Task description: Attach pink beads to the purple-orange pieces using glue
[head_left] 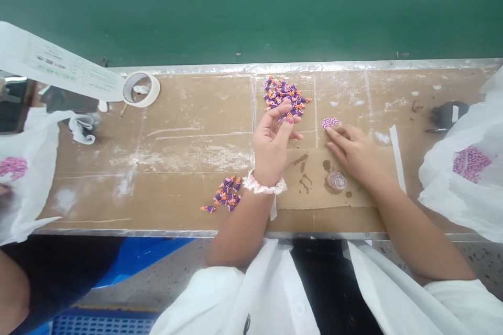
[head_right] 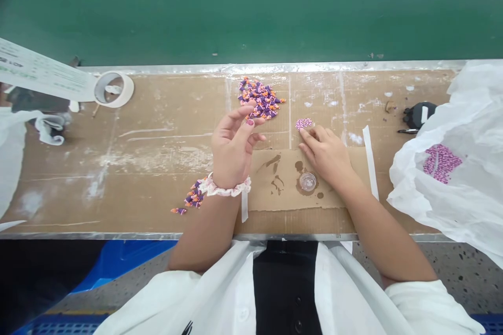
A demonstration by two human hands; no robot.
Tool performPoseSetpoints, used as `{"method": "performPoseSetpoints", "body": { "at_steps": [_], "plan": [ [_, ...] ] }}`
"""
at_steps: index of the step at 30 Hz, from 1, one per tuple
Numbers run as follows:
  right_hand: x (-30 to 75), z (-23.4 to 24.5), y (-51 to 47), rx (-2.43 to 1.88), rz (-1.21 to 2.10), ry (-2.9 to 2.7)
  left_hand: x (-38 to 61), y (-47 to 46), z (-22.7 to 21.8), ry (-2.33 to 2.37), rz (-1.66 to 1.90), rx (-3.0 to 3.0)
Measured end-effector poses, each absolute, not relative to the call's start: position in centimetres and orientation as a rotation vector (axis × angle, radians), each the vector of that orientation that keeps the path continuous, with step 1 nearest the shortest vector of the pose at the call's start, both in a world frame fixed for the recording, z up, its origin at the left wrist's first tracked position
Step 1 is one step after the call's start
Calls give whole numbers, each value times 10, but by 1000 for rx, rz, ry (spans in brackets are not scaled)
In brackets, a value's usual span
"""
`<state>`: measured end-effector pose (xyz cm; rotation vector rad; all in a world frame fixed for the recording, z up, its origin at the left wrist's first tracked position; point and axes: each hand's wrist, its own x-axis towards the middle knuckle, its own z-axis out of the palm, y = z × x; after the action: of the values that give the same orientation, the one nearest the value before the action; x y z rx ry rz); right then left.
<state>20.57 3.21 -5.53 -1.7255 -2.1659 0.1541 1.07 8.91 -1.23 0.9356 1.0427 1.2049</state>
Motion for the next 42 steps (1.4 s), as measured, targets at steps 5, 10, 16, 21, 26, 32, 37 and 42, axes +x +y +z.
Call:
{"method": "performPoseSetpoints", "body": {
  "at_steps": [5,10,16,21,26,32,37,42],
  "plan": [
    [209,-54,28,-1703,175,-2065,9,87,-12,999,1186,926],
    [210,-54,30,-1725,165,-1959,13,81,-9,965,1128,927],
    [209,-52,36,-1775,230,-1893,25,67,-7,898,931,995],
    [210,-30,19,-1527,475,-1633,34,55,-16,795,635,1008],
    [207,-21,6,-1292,583,-1582,37,48,-24,705,588,911],
    [209,-20,4,-1264,448,-1681,36,49,-20,709,590,841],
    [209,-15,3,-1221,376,-1708,34,50,-18,690,579,854],
    [206,-14,2,-1207,415,-1670,36,49,-17,654,615,850]
  ]
}}
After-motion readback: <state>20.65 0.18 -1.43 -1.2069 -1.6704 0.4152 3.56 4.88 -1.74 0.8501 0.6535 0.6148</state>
